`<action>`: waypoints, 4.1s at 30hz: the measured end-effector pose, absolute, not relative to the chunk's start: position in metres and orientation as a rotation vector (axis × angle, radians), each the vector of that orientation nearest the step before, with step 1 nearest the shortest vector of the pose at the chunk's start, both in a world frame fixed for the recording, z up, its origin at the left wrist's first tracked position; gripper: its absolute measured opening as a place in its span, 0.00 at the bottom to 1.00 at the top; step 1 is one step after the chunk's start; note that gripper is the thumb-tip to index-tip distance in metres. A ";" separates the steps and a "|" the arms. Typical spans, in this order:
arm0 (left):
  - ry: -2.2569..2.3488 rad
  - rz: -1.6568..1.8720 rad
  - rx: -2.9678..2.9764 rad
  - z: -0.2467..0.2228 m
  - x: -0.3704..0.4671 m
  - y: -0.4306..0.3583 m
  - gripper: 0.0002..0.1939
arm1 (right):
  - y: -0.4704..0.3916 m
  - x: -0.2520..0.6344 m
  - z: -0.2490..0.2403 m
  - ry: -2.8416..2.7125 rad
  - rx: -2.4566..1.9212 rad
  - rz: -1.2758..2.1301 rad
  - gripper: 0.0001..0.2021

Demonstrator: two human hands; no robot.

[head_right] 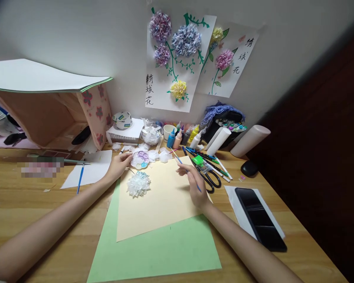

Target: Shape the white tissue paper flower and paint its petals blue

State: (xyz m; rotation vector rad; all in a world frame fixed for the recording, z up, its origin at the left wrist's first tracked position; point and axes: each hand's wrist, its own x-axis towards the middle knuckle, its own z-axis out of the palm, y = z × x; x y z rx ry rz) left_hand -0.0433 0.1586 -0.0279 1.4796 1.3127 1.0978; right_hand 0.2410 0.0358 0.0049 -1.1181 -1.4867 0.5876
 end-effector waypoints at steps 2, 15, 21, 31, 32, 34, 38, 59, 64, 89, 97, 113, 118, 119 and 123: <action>1.318 1.099 1.493 -0.027 -0.043 0.158 0.22 | 0.057 0.224 0.009 -1.353 -0.999 0.780 0.12; 1.359 1.024 1.558 -0.025 -0.042 0.154 0.22 | 0.095 0.202 -0.009 -0.931 -1.008 1.334 0.03; 1.400 0.996 1.556 -0.019 -0.042 0.150 0.22 | 0.098 0.203 -0.009 -0.929 -1.029 1.420 0.07; 1.411 1.007 1.575 -0.020 -0.041 0.149 0.20 | 0.093 0.201 -0.009 -1.151 -1.131 1.345 0.11; 1.411 1.006 1.572 -0.020 -0.040 0.149 0.20 | 0.093 0.201 -0.009 -1.188 -1.150 1.323 0.11; 1.409 1.004 1.572 -0.019 -0.040 0.149 0.20 | 0.092 0.201 -0.010 -1.243 -1.198 1.258 0.09; 1.425 0.985 1.609 -0.018 -0.040 0.148 0.20 | 0.093 0.201 -0.010 -1.303 -1.246 1.130 0.09; 1.418 0.990 1.605 -0.018 -0.039 0.149 0.21 | 0.091 0.196 -0.006 -1.341 -1.265 1.153 0.13; 1.423 0.981 1.610 -0.016 -0.038 0.148 0.21 | 0.091 0.197 -0.006 -1.337 -1.269 1.123 0.13; 1.404 0.994 1.612 -0.018 -0.038 0.148 0.21 | 0.092 0.196 -0.006 -1.361 -1.300 1.133 0.12; 1.396 1.003 1.614 -0.019 -0.038 0.148 0.21 | 0.091 0.196 -0.006 -1.352 -1.278 1.123 0.12; 1.334 1.034 1.532 -0.019 -0.038 0.147 0.22 | 0.084 0.197 -0.006 -1.549 -1.246 0.992 0.07; 1.324 1.038 1.499 -0.019 -0.038 0.146 0.22 | 0.083 0.198 -0.006 -1.625 -1.252 0.971 0.08; 1.325 1.036 1.492 -0.019 -0.038 0.146 0.22 | 0.083 0.198 -0.007 -1.612 -1.251 0.977 0.09; 1.334 1.028 1.491 -0.019 -0.037 0.147 0.22 | 0.082 0.198 -0.008 -1.567 -1.244 1.010 0.09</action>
